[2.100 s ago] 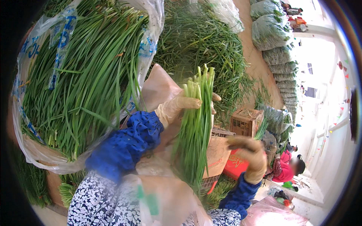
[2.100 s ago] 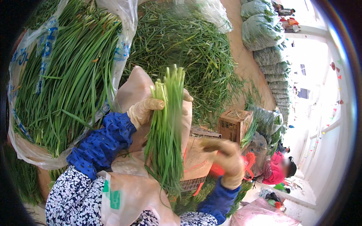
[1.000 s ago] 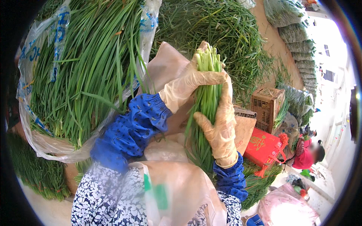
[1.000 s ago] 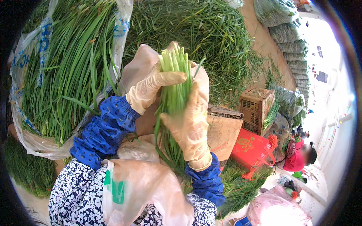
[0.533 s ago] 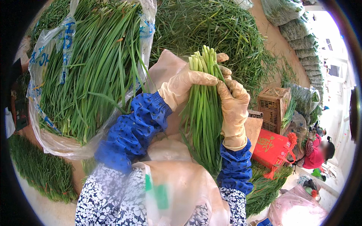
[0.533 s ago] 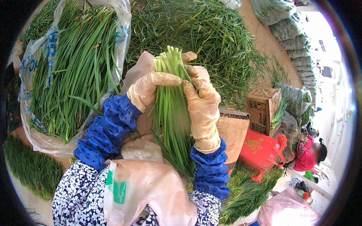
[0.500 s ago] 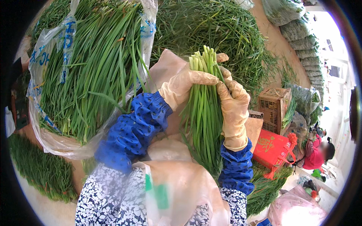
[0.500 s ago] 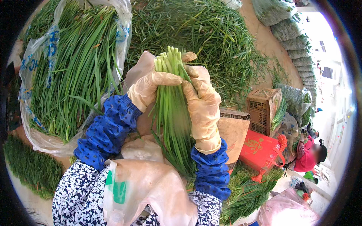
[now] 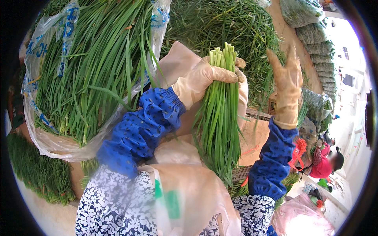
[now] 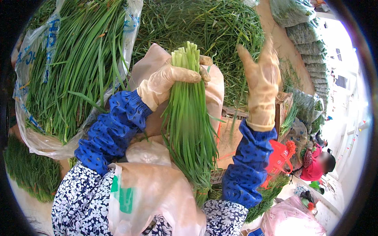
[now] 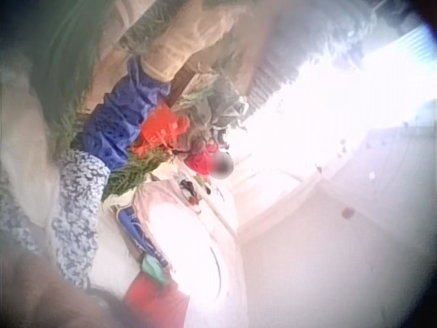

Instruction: The person sorts leeks by hand, gathers them into bundles, and secures each bundle with a red tie while working in a processing facility.

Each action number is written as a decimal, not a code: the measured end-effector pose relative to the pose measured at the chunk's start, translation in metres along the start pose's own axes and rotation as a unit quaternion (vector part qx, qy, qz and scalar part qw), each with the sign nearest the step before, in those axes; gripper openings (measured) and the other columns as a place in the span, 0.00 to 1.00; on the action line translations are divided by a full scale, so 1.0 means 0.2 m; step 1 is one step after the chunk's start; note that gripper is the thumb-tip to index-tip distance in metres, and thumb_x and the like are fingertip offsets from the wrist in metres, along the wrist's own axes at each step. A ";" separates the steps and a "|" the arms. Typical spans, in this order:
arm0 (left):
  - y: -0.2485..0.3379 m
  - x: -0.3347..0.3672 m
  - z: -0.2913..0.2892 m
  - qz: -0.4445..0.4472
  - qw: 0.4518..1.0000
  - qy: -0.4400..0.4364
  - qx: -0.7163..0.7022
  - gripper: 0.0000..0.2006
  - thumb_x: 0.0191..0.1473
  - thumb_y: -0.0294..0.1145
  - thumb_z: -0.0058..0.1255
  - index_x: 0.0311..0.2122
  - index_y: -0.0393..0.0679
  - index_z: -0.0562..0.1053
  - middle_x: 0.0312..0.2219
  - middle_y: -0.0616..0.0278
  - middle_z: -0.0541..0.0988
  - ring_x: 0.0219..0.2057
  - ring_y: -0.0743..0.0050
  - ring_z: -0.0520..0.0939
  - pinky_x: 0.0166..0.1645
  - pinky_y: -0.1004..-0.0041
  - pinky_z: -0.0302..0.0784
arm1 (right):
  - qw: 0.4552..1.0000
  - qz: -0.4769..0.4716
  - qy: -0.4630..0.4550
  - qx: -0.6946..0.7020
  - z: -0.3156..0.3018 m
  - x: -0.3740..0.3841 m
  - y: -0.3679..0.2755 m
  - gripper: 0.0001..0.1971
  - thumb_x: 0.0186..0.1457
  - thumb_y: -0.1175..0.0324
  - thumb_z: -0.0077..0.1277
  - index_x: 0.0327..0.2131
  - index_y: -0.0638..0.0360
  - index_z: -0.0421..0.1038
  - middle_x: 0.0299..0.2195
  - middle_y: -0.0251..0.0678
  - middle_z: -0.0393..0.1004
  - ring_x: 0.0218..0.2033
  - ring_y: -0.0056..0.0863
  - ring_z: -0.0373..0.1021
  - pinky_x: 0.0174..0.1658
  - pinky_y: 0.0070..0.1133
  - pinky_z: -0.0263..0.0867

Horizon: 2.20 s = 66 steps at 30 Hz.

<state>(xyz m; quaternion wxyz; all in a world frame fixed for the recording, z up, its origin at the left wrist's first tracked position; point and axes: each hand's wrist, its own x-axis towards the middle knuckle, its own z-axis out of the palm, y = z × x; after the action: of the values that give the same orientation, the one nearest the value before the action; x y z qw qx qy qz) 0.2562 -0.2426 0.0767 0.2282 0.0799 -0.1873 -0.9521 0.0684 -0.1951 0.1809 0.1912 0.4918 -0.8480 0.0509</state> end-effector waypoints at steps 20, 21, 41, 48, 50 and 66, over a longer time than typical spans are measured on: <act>0.79 -0.22 0.21 0.393 0.873 0.083 0.276 0.18 0.58 0.41 0.46 0.44 0.37 0.75 0.41 0.53 0.79 0.46 0.62 0.78 0.54 0.63 0.72 | 0.934 0.050 -0.324 0.144 0.25 -0.09 0.12 0.24 0.54 0.72 0.55 0.56 0.60 0.66 0.54 0.42 0.70 0.51 0.38 0.70 0.55 0.29 0.66; 0.82 -0.20 0.25 0.425 0.853 0.095 0.287 0.17 0.58 0.40 0.46 0.44 0.37 0.75 0.41 0.53 0.79 0.46 0.62 0.78 0.54 0.63 0.73 | 0.939 0.131 -0.310 0.065 0.25 -0.03 0.24 0.26 0.55 0.71 0.56 0.58 0.60 0.64 0.55 0.42 0.68 0.53 0.37 0.69 0.57 0.28 0.65; 0.09 0.17 0.72 0.418 0.552 -0.208 0.691 0.22 0.35 0.32 0.64 0.42 0.45 0.77 0.31 0.59 0.80 0.35 0.57 0.81 0.43 0.64 0.74 | 0.801 0.031 0.147 0.579 -0.14 -0.64 0.10 0.57 0.36 0.64 0.70 0.67 0.57 0.44 0.61 0.46 0.59 0.61 0.41 0.58 0.65 0.34 0.51; 0.04 0.15 0.81 0.411 0.752 -0.047 0.513 0.16 0.40 0.19 0.60 0.39 0.41 0.76 0.30 0.64 0.81 0.31 0.76 0.82 0.37 0.76 0.77 | 0.751 0.037 0.177 0.635 -0.06 -0.31 -0.16 0.41 0.37 0.66 0.69 0.55 0.58 0.58 0.51 0.40 0.66 0.53 0.35 0.63 0.57 0.31 0.57; 0.09 0.13 0.88 0.382 0.819 0.022 0.428 0.12 0.44 0.18 0.60 0.37 0.40 0.75 0.31 0.66 0.81 0.29 0.82 0.80 0.34 0.80 0.76 | 0.656 0.065 0.197 0.726 -0.06 -0.24 -0.26 0.34 0.39 0.68 0.68 0.51 0.58 0.62 0.48 0.37 0.68 0.50 0.32 0.65 0.54 0.30 0.60; 0.09 0.38 0.38 0.154 0.889 -0.006 0.432 0.13 0.53 0.23 0.55 0.45 0.39 0.74 0.36 0.64 0.79 0.35 0.82 0.77 0.43 0.81 0.74 | 0.490 0.376 0.337 0.711 -0.48 -0.66 0.94 0.20 0.56 0.56 0.51 0.45 0.60 0.73 0.42 0.40 0.77 0.42 0.36 0.74 0.50 0.32 0.70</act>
<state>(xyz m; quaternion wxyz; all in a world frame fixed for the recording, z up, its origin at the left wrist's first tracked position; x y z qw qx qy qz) 0.1783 -0.2683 0.1475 0.3133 0.1348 -0.5916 -0.7305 -0.0064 0.0346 0.2393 0.0111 0.0405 -0.4995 0.8653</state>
